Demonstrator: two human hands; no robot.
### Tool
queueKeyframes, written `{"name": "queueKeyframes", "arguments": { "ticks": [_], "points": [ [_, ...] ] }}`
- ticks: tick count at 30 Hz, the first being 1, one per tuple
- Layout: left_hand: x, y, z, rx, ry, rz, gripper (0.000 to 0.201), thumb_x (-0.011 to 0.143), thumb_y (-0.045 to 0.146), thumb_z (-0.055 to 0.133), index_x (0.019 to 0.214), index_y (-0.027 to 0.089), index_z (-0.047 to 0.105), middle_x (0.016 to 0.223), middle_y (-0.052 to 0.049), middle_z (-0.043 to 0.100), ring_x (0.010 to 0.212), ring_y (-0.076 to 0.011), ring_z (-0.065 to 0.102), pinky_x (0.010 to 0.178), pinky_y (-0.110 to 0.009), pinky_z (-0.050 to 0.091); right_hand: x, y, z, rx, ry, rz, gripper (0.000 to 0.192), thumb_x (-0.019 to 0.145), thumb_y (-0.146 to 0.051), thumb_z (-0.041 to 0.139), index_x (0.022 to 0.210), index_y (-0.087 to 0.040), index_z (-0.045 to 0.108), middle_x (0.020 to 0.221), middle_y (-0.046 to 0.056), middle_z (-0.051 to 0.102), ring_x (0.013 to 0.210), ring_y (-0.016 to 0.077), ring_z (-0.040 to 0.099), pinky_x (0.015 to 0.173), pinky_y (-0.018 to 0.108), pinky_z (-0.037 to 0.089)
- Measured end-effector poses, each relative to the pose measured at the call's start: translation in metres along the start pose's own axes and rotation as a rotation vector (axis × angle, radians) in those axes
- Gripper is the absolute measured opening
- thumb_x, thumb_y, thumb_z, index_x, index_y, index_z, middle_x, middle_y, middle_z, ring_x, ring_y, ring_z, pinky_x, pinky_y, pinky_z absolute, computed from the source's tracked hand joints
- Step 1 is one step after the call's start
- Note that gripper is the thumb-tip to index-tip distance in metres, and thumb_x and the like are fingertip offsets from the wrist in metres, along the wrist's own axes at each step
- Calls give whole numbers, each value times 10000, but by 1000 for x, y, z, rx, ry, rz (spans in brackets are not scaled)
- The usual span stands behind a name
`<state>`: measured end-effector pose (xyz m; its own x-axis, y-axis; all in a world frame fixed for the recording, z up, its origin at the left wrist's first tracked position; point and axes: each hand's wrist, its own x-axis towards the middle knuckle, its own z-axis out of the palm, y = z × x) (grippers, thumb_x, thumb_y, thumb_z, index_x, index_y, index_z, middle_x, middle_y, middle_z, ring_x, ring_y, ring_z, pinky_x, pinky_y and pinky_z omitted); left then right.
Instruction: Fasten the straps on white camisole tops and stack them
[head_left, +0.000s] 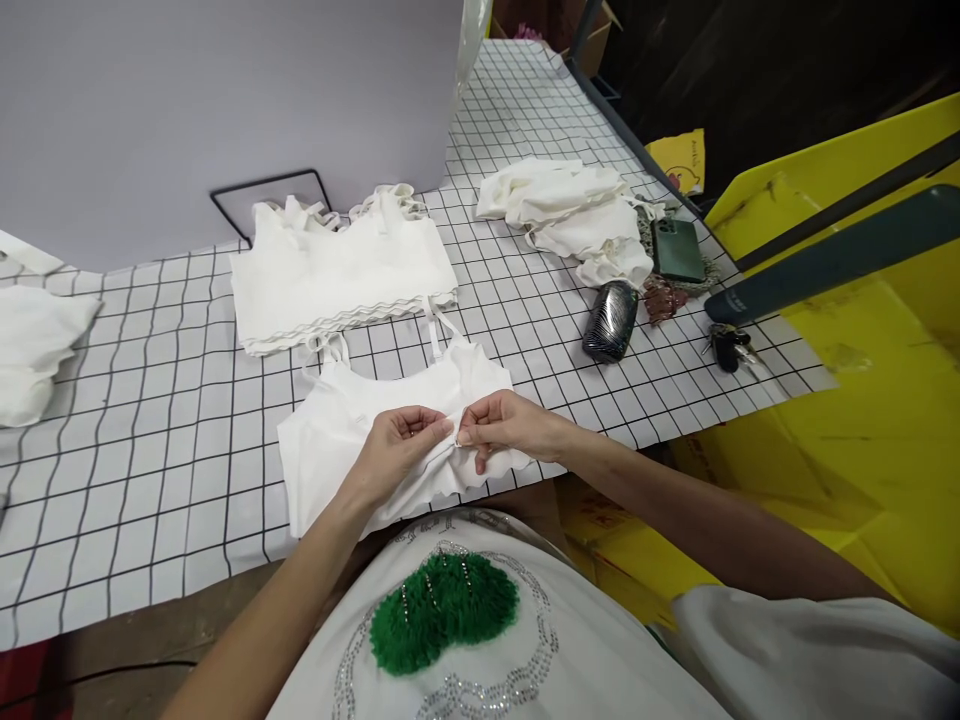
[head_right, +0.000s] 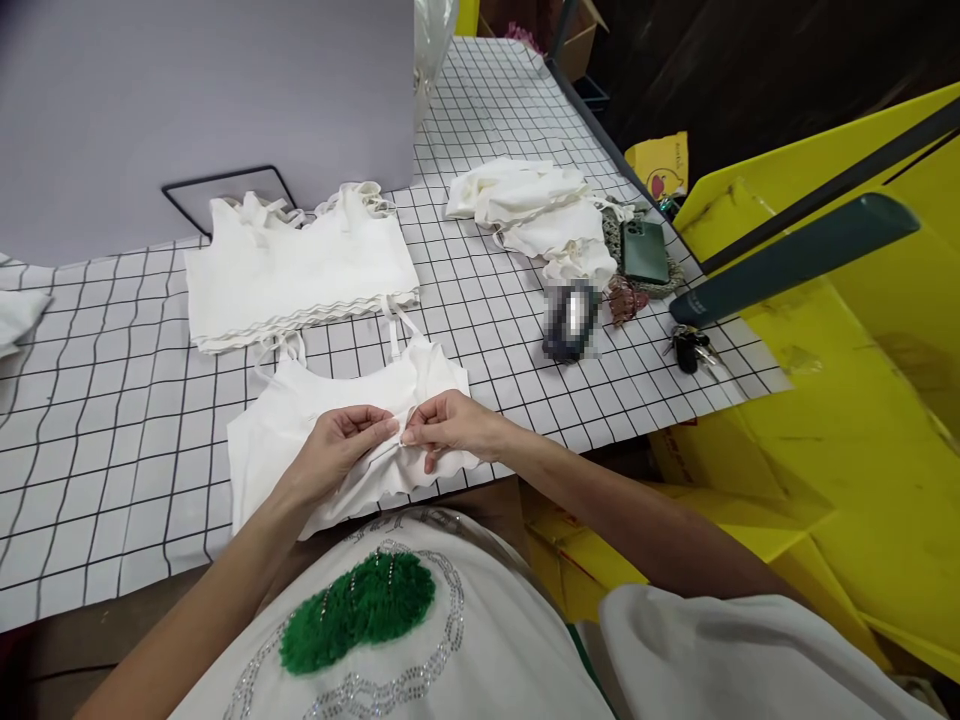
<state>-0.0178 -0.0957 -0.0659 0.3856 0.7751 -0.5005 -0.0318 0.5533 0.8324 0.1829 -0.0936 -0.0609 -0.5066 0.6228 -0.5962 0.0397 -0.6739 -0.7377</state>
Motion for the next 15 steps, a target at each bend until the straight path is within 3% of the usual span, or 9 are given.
{"name": "queueKeyframes", "arguments": {
  "ticks": [9,15],
  "points": [
    [0,0,-2,32,-16,18,382,689,477,845,791,125,738,771,-57,713,694,-149,616,639,-250,467,1,2,3,1,41,-14,443,565,-433,921,668,-128,617,621,-48,593,502,105,633,567,268,560],
    [-1,-2,-3,86,-31,46,387,724,493,816,802,123,732,765,-58,699,689,-146,598,637,-254,456,-3,8,12,-192,265,-172,322,715,-425,804,735,-153,634,646,-18,612,545,112,616,571,266,517]
  ]
}}
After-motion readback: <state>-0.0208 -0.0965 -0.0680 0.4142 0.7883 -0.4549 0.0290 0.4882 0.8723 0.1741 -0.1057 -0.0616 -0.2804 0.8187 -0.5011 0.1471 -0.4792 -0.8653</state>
